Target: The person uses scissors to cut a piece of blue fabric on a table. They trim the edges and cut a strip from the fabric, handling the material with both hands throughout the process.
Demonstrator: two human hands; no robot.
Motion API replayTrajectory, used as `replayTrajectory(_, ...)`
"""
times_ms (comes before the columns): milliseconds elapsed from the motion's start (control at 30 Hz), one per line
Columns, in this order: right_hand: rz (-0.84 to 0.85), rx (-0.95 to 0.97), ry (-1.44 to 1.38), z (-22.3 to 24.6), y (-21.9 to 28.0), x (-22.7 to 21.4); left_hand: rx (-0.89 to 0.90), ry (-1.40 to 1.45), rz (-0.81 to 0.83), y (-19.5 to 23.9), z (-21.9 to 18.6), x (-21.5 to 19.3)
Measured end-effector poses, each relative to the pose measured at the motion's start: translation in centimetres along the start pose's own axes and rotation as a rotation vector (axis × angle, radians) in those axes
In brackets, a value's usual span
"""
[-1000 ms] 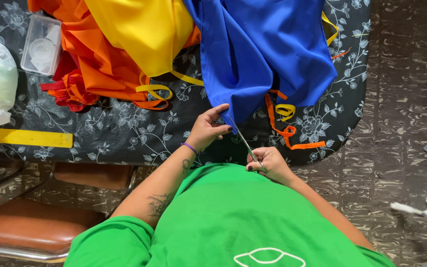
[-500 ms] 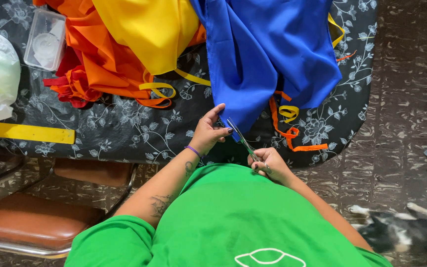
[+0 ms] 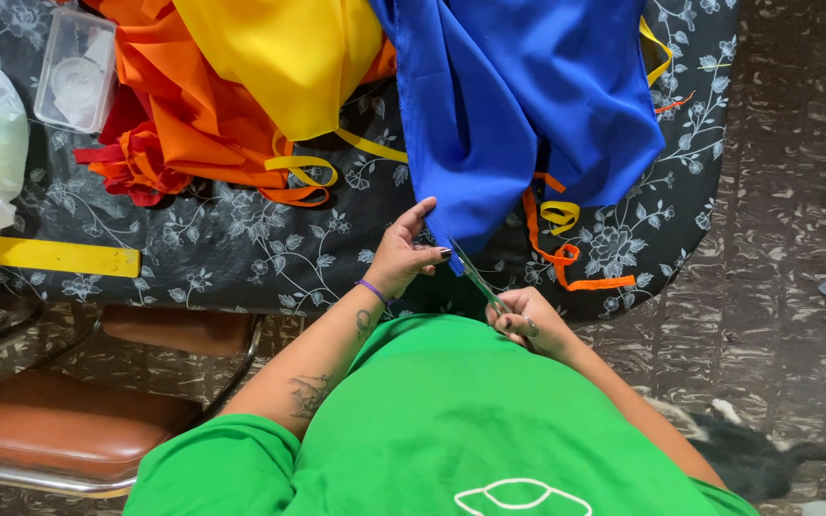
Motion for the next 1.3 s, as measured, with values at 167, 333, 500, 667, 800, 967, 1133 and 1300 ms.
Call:
replayTrajectory(167,-0.046,-0.025,-0.004,0.9,-1.6,1.6,0.004,-0.005,0.024,-0.2,0.4,0.1)
replayTrajectory(333,-0.084,-0.033,0.009,0.0,-2.6,1.2,0.01,-0.027,0.033,-0.3,1.0,0.1)
replayTrajectory(500,-0.112,-0.021,0.038,-1.3,-3.0,0.8,0.034,-0.049,0.042,-0.4,1.5,-0.1)
replayTrajectory(667,-0.133,-0.015,0.047,-1.8,-3.0,0.6,0.031,-0.069,0.046,-0.4,1.5,-0.3)
replayTrajectory(800,-0.159,0.003,0.059,-2.1,-2.9,0.7,0.031,-0.074,0.042,-0.4,1.5,-0.2)
replayTrajectory(967,-0.171,0.009,0.067,-2.1,-2.8,1.2,0.026,-0.082,0.048,-0.3,1.5,-0.3)
replayTrajectory(1133,-0.216,0.059,0.112,-1.3,-2.6,1.9,0.005,-0.102,0.049,-0.5,1.8,-0.6)
replayTrajectory(1300,-0.233,0.095,0.129,-0.7,-2.7,2.5,-0.009,-0.108,0.044,-0.3,1.4,-0.3)
Point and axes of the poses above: each hand's wrist, its own y-axis away from the middle knuckle, its own x-axis out of the palm, z = x × y, the point moved 2 cm from there along -y, towards the middle knuckle, and after that the axes turned 12 degrees about z, right-handed, at the moved point
